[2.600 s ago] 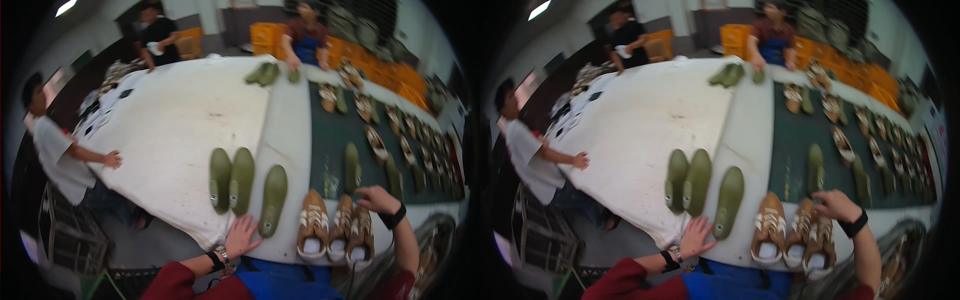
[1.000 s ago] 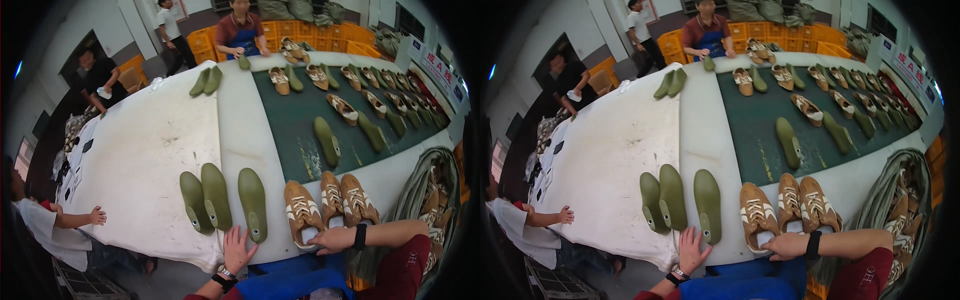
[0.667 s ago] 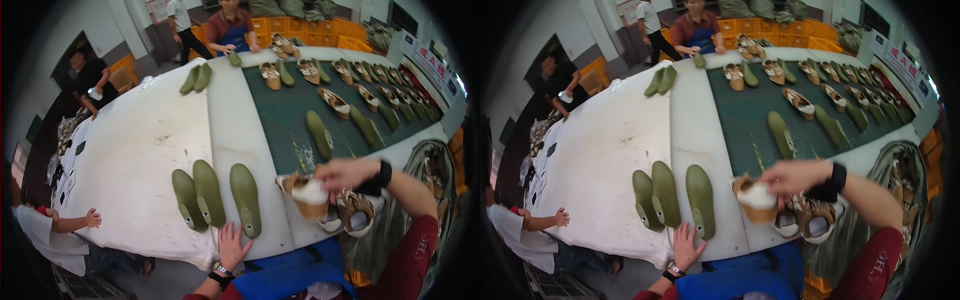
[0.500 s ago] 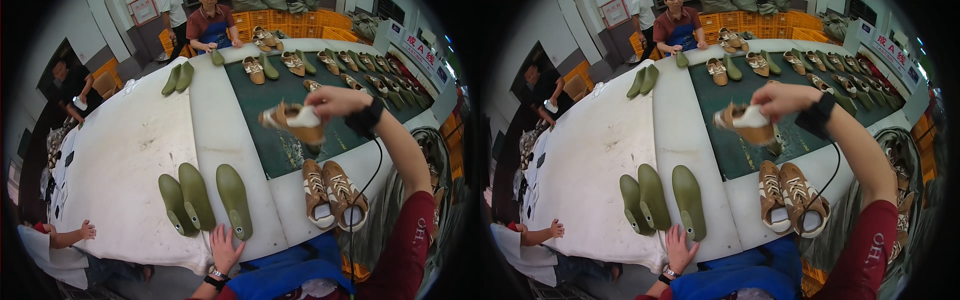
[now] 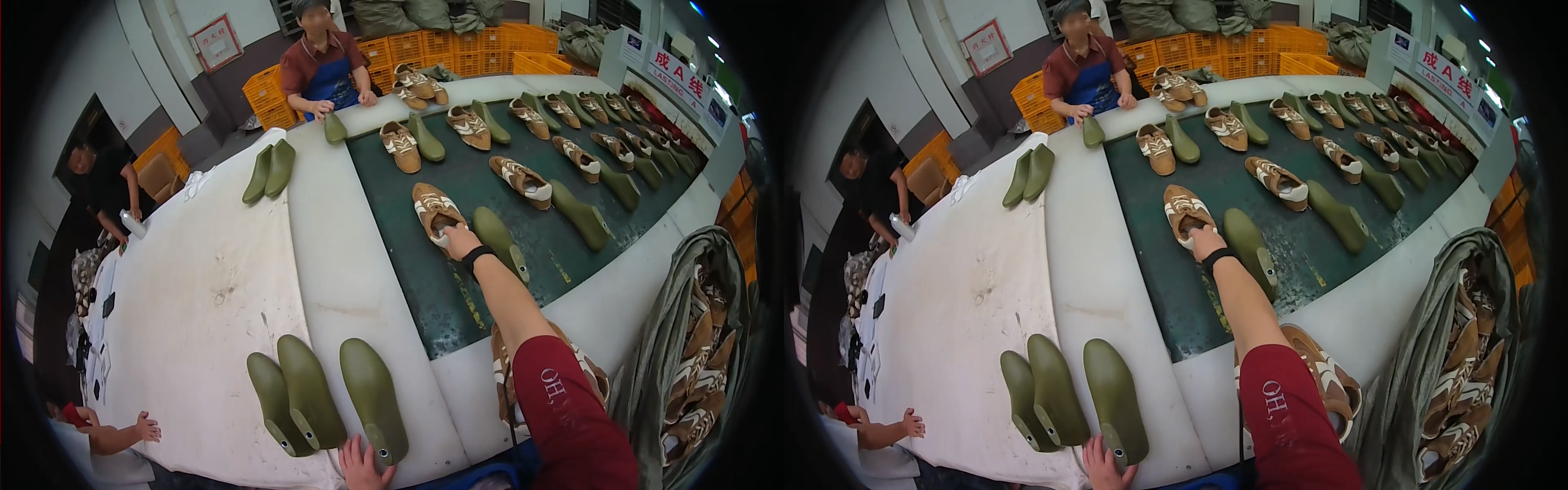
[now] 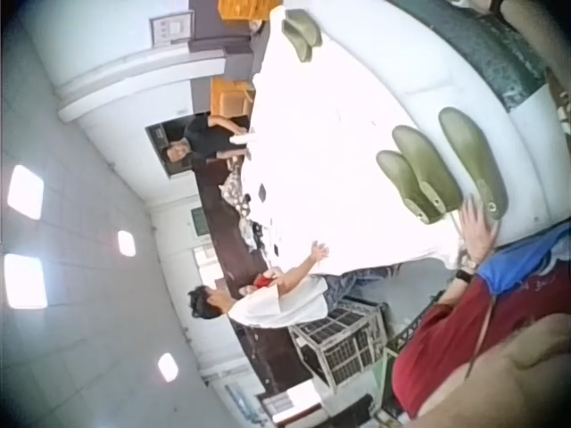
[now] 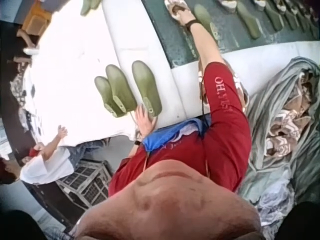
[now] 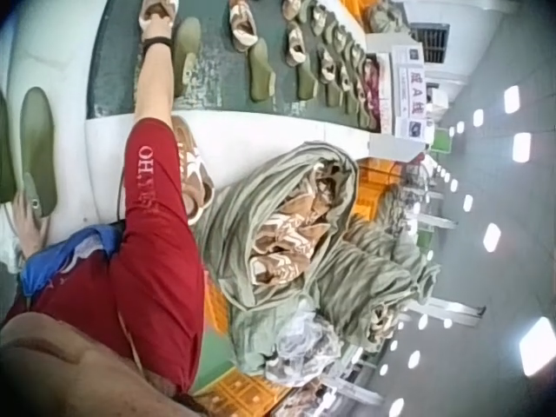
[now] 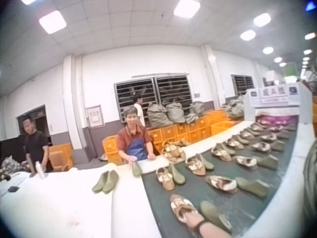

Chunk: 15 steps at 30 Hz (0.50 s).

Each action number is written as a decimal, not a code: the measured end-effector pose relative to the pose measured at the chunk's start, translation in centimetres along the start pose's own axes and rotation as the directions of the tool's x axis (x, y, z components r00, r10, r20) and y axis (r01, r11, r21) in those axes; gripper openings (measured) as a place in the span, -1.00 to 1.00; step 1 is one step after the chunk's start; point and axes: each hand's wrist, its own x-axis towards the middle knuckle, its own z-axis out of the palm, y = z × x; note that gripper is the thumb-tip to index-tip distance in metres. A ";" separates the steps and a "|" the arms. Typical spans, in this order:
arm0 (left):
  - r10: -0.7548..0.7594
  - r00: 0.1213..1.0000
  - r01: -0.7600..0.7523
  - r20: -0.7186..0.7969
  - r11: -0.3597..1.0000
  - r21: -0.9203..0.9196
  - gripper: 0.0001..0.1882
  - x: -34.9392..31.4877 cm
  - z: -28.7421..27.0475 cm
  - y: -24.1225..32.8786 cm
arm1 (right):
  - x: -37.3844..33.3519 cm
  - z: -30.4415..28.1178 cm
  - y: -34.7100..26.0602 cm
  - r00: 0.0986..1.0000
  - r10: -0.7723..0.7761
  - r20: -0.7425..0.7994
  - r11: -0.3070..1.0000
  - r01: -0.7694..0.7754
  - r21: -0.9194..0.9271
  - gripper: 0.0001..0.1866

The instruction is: Organizing finished shoe uppers onto shoe lasts on a production line workbench.

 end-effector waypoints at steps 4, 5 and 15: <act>0.022 1.000 -0.022 -0.003 0.999 0.025 -0.34 -0.2 0.3 0.0 | -0.4 -2.8 -0.4 0.993 -0.002 -0.114 0.999 0.008 0.052 -0.52; 0.027 1.000 -0.027 -0.013 0.999 0.039 -0.34 -0.2 0.3 0.0 | -0.7 -3.7 -0.5 0.992 -0.024 -0.124 0.997 0.033 0.064 -0.49; 0.112 0.992 -0.110 -0.064 0.994 0.029 -0.45 0.9 0.3 0.1 | -14.0 -27.7 -6.6 0.826 -0.563 0.014 0.809 0.554 -0.197 -0.66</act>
